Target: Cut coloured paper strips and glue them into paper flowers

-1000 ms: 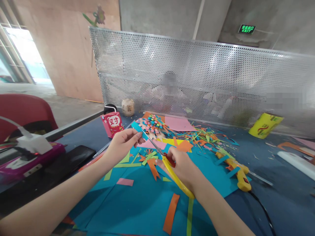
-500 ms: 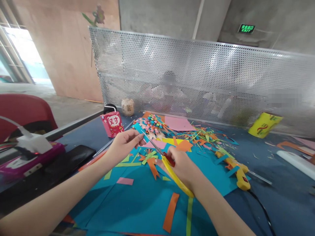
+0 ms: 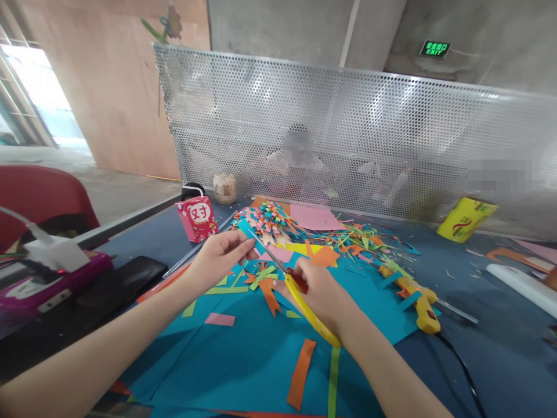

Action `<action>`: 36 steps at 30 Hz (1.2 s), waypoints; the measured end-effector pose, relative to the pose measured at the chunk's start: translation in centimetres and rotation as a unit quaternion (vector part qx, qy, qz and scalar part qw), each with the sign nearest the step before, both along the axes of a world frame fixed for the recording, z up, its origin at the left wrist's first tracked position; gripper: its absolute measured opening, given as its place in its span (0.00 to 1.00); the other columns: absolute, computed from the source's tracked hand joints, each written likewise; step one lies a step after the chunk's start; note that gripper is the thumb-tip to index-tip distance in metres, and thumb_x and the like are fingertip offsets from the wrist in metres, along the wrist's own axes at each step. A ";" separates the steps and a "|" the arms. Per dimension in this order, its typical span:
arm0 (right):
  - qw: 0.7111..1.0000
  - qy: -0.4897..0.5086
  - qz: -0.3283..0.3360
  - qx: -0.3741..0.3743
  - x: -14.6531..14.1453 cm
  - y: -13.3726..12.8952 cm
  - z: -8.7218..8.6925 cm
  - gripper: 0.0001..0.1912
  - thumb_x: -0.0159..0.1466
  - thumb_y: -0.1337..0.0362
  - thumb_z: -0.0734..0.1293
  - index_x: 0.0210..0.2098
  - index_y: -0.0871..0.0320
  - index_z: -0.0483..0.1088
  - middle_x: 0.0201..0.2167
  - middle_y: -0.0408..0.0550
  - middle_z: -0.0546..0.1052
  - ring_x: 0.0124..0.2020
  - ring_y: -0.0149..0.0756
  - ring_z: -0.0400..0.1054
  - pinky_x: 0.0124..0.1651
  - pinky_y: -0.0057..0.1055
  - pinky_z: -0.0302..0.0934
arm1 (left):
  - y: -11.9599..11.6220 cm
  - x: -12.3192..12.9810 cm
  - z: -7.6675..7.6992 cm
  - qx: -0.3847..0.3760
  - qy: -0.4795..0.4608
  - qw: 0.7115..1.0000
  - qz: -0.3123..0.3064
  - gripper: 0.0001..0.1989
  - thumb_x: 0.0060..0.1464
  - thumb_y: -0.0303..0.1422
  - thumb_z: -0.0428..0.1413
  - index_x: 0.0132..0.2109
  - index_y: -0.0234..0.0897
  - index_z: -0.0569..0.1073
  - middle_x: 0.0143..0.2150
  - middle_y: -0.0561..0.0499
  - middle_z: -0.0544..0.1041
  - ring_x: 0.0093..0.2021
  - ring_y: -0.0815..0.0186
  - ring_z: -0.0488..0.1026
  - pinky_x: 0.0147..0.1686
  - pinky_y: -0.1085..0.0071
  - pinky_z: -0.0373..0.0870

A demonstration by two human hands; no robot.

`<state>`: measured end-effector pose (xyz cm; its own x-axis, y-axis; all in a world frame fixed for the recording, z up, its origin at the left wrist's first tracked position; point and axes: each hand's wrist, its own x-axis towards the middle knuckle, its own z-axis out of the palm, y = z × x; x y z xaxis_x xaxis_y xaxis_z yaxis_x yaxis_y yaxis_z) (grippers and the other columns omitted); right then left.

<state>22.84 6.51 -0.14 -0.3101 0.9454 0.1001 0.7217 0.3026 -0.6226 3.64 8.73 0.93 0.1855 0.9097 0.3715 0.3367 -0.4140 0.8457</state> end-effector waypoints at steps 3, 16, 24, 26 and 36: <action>1.000 0.001 0.001 -0.008 0.0 -0.1 0.2 0.15 0.52 0.53 0.62 0.22 0.57 0.54 0.14 0.35 0.52 0.16 0.24 0.46 0.17 0.23 0.40 | 0.0 0.0 0.0 0.002 0.008 1.000 0.001 0.13 0.50 0.37 0.47 0.24 0.34 0.68 0.23 0.51 0.73 0.22 0.73 0.66 0.22 0.77 0.61; 1.000 0.014 0.014 0.020 0.1 0.0 -0.5 0.17 0.54 0.50 0.59 0.24 0.57 0.55 0.17 0.35 0.53 0.18 0.24 0.47 0.18 0.23 0.41 | -0.1 0.2 0.0 -0.022 -0.009 1.000 -0.011 0.14 0.47 0.40 0.49 0.23 0.33 0.67 0.21 0.52 0.72 0.21 0.73 0.64 0.21 0.77 0.60; 1.000 0.012 0.006 0.023 0.1 0.0 -0.4 0.18 0.53 0.49 0.59 0.22 0.57 0.54 0.15 0.35 0.52 0.17 0.24 0.47 0.18 0.23 0.41 | -0.2 0.3 0.0 -0.029 -0.016 0.999 -0.021 0.13 0.48 0.38 0.49 0.24 0.33 0.67 0.22 0.52 0.72 0.20 0.74 0.64 0.21 0.78 0.60; 0.999 0.022 0.013 0.024 0.2 0.1 -0.8 0.17 0.54 0.50 0.59 0.23 0.57 0.54 0.16 0.35 0.53 0.17 0.24 0.47 0.18 0.23 0.41 | -0.2 0.4 0.0 -0.039 -0.022 0.998 -0.037 0.13 0.48 0.38 0.49 0.24 0.33 0.67 0.22 0.52 0.72 0.21 0.74 0.65 0.22 0.77 0.62; 0.999 0.033 0.023 0.021 0.3 0.2 -0.9 0.14 0.54 0.54 0.60 0.23 0.57 0.55 0.16 0.36 0.54 0.17 0.24 0.47 0.18 0.23 0.41 | -0.2 0.3 -0.3 -0.053 -0.023 0.996 -0.071 0.13 0.49 0.38 0.48 0.25 0.33 0.68 0.24 0.51 0.73 0.23 0.73 0.66 0.23 0.76 0.63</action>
<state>23.13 6.70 -1.02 -0.3437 0.9253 0.1605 0.6646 0.3604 -0.6545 3.97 8.58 0.67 0.2996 0.9103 0.2857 0.2412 -0.3620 0.9005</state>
